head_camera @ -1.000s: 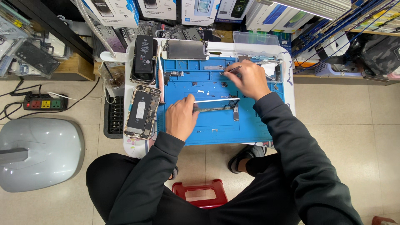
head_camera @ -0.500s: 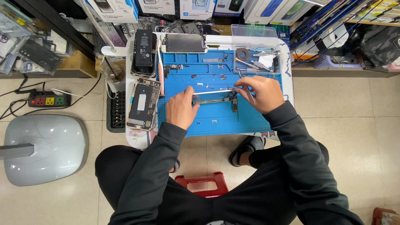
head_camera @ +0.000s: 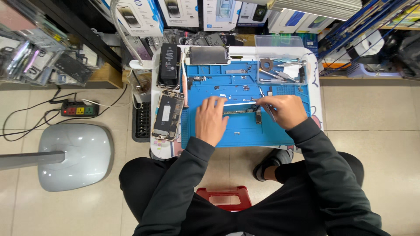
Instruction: The person is repairing a smartphone on a blue work mat. They use a screwdriver to remove screws from the phone's frame and place them on the mat. The person also uses tweezers to handle small components and connectors within the phone.
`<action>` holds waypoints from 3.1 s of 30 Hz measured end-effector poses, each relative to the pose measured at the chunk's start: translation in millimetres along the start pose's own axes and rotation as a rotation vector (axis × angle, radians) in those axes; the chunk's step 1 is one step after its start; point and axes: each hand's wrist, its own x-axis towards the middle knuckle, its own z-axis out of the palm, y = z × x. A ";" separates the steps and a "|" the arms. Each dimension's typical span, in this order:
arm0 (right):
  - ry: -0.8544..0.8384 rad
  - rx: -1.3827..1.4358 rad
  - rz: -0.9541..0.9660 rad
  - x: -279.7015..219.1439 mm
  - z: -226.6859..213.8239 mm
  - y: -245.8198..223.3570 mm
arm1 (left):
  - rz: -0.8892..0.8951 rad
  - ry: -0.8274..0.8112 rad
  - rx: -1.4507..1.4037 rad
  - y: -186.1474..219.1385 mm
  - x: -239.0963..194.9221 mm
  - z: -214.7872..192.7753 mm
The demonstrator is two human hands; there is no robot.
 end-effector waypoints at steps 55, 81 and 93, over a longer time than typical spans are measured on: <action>-0.496 -0.390 0.324 -11.8 -16.0 77.6 | 0.317 -0.054 0.288 -30.7 40.3 33.9; 0.049 -0.212 0.298 36.1 16.4 108.5 | 0.318 -0.010 0.247 -40.5 39.6 51.3; -0.023 -0.345 0.241 38.7 41.1 130.8 | 0.307 -0.008 0.252 -39.1 39.7 52.3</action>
